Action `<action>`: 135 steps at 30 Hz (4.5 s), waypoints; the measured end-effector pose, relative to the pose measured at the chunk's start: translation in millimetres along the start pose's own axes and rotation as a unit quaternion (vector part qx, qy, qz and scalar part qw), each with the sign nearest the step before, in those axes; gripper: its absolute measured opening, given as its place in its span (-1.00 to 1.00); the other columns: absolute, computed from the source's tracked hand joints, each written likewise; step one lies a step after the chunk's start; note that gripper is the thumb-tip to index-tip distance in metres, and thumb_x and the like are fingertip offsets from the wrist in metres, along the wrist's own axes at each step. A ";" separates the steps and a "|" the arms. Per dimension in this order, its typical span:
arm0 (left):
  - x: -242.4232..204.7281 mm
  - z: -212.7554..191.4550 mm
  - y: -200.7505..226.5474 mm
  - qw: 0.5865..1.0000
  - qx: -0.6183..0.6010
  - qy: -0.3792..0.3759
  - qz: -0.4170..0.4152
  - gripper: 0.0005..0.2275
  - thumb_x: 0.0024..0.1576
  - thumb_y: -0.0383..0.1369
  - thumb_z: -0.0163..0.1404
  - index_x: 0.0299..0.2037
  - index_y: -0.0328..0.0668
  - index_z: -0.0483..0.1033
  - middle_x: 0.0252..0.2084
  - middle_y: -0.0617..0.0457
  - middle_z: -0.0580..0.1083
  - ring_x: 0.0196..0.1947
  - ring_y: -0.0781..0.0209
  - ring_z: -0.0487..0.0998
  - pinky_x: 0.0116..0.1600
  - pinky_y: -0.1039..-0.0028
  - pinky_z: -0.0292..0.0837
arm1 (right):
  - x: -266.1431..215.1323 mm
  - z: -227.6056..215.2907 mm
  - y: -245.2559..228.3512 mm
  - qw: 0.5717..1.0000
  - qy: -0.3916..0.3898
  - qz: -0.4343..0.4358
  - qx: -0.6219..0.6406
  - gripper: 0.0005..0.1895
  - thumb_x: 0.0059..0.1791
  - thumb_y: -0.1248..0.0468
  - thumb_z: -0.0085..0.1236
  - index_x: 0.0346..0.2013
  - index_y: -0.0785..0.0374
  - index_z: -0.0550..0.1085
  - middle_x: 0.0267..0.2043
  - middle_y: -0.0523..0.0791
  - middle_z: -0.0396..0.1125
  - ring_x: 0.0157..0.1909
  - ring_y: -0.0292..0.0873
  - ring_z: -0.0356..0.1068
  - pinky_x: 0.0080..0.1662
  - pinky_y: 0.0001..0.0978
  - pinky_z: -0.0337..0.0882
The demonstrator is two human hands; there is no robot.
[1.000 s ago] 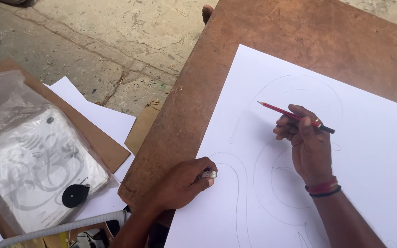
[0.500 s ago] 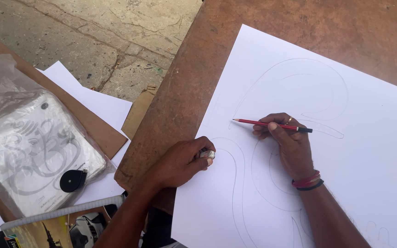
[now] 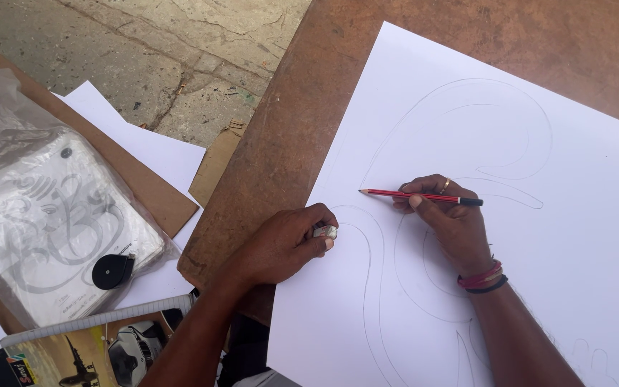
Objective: Sketching a religious symbol on a large white sheet of paper using a pencil.
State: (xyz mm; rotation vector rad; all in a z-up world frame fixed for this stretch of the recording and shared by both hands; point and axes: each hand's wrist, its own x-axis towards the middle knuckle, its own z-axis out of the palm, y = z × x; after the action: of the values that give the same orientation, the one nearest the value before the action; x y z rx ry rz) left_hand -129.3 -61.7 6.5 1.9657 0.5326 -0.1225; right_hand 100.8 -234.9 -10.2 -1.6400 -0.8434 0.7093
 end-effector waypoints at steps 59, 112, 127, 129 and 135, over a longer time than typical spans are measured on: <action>-2.0 -5.0 5.9 1.000 -0.005 -0.013 -0.011 -0.79 0.16 -0.27 0.04 -0.07 -0.15 0.50 -0.41 -0.01 0.49 -0.40 0.20 0.46 -0.26 0.32 0.37 | 53.4 -17.7 -10.7 0.995 0.080 -0.029 0.055 -0.85 0.08 0.33 0.08 -0.10 0.33 0.50 -0.20 -0.04 0.51 -0.12 -0.21 0.51 -0.05 -0.37 0.50; 0.0 2.1 -7.4 0.997 -0.078 0.003 0.021 -0.80 0.16 -0.32 0.05 -0.08 -0.23 0.49 -0.40 0.01 0.51 -0.42 0.26 0.47 -0.29 0.37 0.40 | 93.1 -42.5 -0.5 0.978 0.187 -0.052 0.075 -0.84 0.10 0.32 0.08 -0.09 0.34 0.49 -0.18 -0.04 0.52 -0.14 -0.22 0.49 -0.09 -0.39 0.47; 0.3 -1.7 -1.0 0.995 -0.102 -0.014 0.010 -0.81 0.18 -0.35 0.05 -0.08 -0.28 0.48 -0.41 0.00 0.50 -0.42 0.30 0.47 -0.27 0.41 0.42 | 100.9 -45.8 2.8 0.969 0.223 -0.054 0.093 -0.83 0.10 0.30 0.07 -0.08 0.35 0.48 -0.19 -0.04 0.52 -0.17 -0.23 0.48 -0.09 -0.41 0.45; 1.4 -2.1 -0.5 0.995 -0.096 -0.017 0.004 -0.80 0.18 -0.34 0.06 -0.07 -0.27 0.48 -0.40 0.01 0.51 -0.41 0.30 0.48 -0.26 0.41 0.43 | 100.5 -46.0 2.3 0.967 0.230 -0.057 0.092 -0.83 0.10 0.29 0.07 -0.08 0.35 0.48 -0.19 -0.03 0.52 -0.17 -0.23 0.48 -0.09 -0.41 0.45; 0.3 -4.0 2.8 0.994 -0.107 -0.024 -0.013 -0.80 0.18 -0.33 0.05 -0.08 -0.25 0.47 -0.37 0.00 0.49 -0.38 0.27 0.48 -0.22 0.41 0.44 | 96.4 -45.3 -2.0 0.980 0.177 -0.053 0.066 -0.83 0.09 0.30 0.07 -0.10 0.35 0.50 -0.20 -0.05 0.51 -0.16 -0.25 0.48 -0.09 -0.41 0.46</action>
State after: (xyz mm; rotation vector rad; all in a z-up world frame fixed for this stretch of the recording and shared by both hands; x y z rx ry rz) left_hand -128.5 -59.1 10.6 1.7431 0.5184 -0.1249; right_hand 191.7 -180.0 -0.7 -1.5298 -0.6067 0.3734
